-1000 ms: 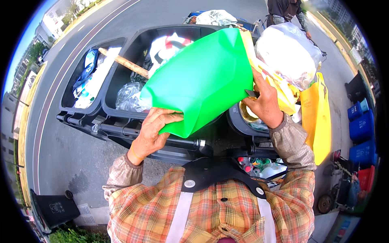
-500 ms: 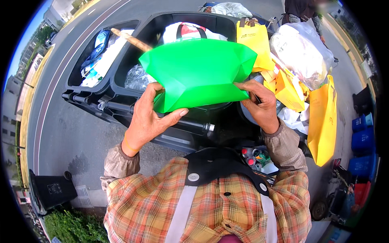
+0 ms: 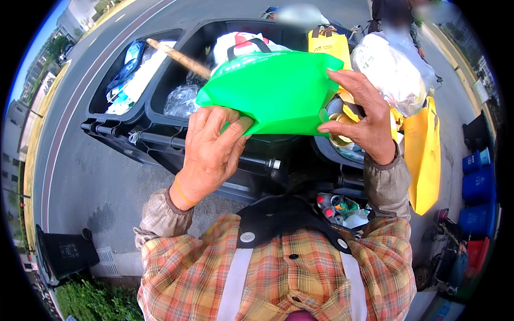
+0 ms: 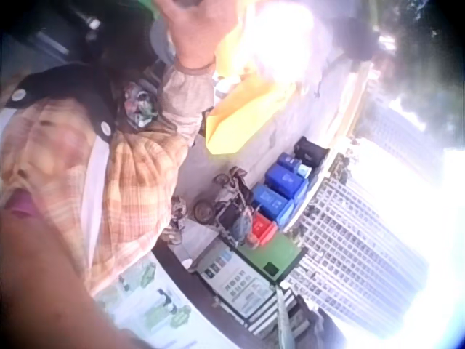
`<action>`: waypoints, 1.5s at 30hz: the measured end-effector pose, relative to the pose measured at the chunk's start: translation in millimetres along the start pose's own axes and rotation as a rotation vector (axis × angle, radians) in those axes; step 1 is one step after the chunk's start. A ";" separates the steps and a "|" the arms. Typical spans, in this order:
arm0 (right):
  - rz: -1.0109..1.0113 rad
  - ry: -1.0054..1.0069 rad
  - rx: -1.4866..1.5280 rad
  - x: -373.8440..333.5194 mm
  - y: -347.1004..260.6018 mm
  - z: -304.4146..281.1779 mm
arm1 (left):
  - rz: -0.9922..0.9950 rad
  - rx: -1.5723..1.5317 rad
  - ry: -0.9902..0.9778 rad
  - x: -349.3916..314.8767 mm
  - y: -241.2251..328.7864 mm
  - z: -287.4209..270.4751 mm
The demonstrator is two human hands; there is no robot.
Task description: The person sorts through a pile of waste in a public bin, picking out reusable items such as shopping bags, paper, and cardboard. They fold the collected items and place them into a patterned bag attached to their cart.
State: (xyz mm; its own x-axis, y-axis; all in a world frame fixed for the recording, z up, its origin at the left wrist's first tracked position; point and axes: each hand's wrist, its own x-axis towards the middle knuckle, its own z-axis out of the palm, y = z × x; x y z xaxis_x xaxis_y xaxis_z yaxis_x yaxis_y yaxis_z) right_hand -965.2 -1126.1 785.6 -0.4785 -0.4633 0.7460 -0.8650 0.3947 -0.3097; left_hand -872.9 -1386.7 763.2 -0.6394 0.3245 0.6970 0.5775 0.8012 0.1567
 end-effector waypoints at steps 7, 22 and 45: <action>0.284 -0.092 0.333 4.4 46.7 -12.1 | 0.006 -0.039 -0.043 -6.4 -9.3 -12.6; 0.086 -0.357 0.714 19.6 76.3 20.5 | -0.093 -0.382 0.073 -4.9 -51.7 -13.0; 0.043 -0.238 0.038 14.6 -14.7 -1.1 | 0.191 -0.007 0.337 70.4 -30.8 2.0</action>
State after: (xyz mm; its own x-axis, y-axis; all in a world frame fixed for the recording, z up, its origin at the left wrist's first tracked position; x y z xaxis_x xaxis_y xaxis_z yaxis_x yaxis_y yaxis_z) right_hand -959.4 -1137.7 801.7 -0.5328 -0.6226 0.5731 -0.8462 0.3901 -0.3629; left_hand -936.8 -1387.5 806.0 -0.3182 0.2834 0.9047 0.6742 0.7386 0.0057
